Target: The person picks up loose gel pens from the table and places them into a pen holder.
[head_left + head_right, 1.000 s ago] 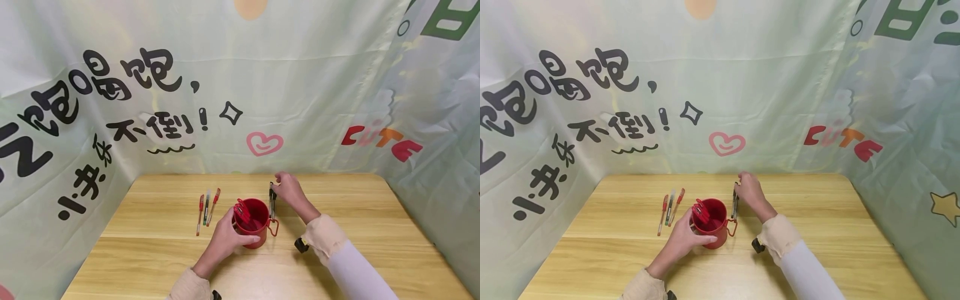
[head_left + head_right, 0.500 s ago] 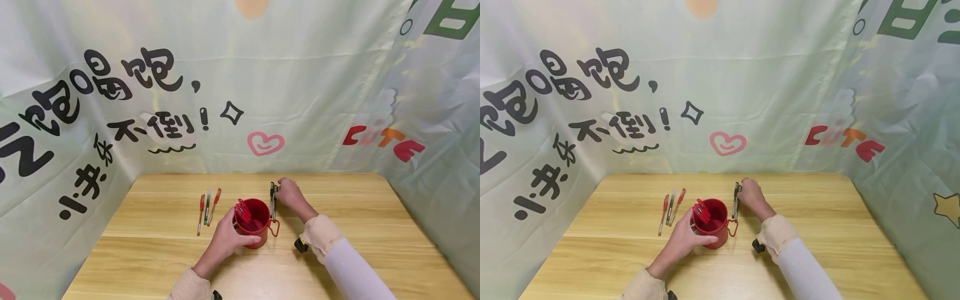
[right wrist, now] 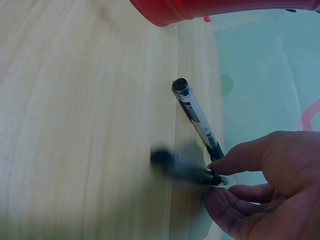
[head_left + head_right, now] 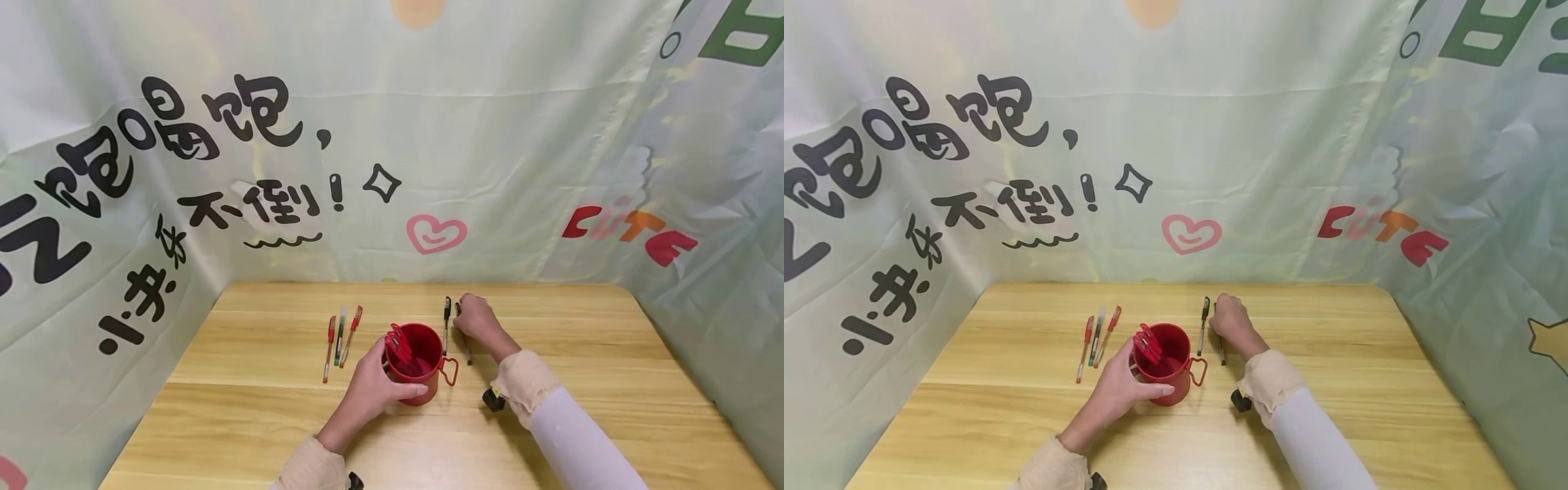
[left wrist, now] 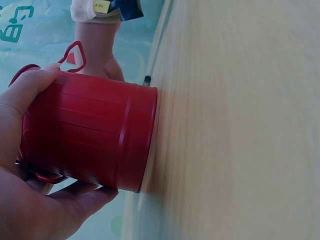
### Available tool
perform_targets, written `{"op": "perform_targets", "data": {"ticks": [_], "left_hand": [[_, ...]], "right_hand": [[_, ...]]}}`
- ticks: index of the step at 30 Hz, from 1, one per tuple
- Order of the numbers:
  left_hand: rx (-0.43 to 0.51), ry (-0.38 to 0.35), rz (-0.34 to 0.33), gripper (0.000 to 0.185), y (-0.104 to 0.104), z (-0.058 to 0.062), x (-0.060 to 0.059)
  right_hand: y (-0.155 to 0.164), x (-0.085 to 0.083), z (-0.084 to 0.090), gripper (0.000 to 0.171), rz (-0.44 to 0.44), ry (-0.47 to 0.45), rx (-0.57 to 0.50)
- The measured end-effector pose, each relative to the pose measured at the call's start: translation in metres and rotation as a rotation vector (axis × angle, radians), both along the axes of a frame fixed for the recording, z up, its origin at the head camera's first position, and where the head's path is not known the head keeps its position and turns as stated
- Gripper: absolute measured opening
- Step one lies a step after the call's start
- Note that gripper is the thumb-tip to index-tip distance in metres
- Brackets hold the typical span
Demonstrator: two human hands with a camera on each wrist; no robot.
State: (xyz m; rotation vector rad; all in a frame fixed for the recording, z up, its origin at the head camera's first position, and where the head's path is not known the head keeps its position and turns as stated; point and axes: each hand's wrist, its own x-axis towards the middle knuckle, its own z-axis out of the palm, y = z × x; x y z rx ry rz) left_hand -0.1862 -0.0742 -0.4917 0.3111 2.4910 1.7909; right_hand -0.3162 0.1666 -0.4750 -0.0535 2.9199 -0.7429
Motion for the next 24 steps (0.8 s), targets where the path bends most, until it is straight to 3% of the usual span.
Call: {"op": "perform_targets", "data": {"ticks": [5,12,17,24], "left_hand": [[0.004,0.002,-0.003,0.092,0.001,0.001,0.0],[-0.001,0.006,0.002,0.092,0.0,0.0,-0.001],[0.0,0.014,0.001,0.093,-0.001,0.0,0.0],[-0.005,0.007,-0.001,0.096,0.0,0.0,0.0]], "right_hand": [[0.003,0.001,0.001,0.041,-0.009,-0.011,-0.003],[0.006,0.001,0.002,0.006,-0.022,-0.034,-0.009],[0.008,0.002,0.001,0.041,-0.02,-0.06,-0.021],[0.011,0.005,-0.002,0.052,0.0,-0.062,-0.044]]}}
